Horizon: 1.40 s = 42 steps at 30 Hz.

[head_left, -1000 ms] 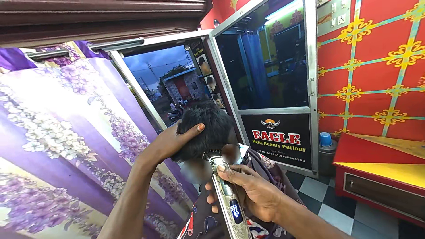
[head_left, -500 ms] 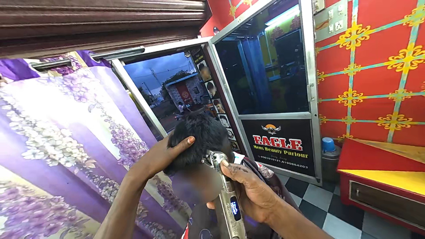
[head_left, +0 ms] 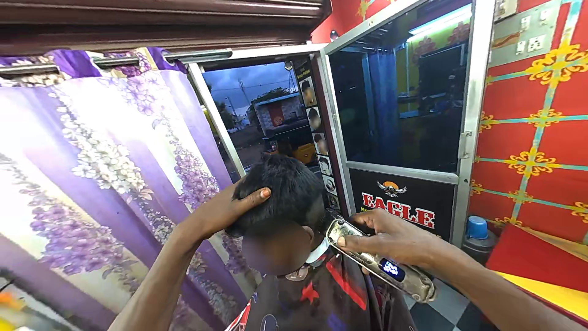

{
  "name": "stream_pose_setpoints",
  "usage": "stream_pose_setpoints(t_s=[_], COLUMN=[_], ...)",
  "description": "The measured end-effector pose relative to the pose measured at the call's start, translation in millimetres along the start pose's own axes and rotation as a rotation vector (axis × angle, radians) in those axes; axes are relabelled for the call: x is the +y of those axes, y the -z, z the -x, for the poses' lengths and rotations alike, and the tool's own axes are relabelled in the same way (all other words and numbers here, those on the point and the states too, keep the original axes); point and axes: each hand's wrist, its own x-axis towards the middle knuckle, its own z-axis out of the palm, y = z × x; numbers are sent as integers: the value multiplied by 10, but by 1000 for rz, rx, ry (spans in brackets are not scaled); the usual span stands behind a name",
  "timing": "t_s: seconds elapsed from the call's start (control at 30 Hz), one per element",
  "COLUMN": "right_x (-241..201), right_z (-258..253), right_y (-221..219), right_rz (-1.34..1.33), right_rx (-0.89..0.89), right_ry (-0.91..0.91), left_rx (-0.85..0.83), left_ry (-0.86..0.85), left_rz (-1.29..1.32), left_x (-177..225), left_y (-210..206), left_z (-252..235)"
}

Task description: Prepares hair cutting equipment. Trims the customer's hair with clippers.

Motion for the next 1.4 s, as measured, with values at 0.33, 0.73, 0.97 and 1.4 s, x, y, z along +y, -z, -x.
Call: stream_pose_setpoints(t_s=[0.33, 0.73, 0.97, 1.4], right_x=[-211, -243, -247, -654], right_z=[-70, 22, 53, 132], right_y=[-23, -285, -20, -382], right_rz=[-196, 462, 324, 549], right_rx=[-137, 265, 13, 127], right_ry=[-17, 548, 39, 126], left_rx=[-2, -4, -3, 38], left_ry=[-12, -23, -7, -13], left_rz=[-10, -30, -55, -119], left_x=[-54, -61, -71, 39], left_y=[28, 40, 42, 18], left_z=[26, 43, 50, 146])
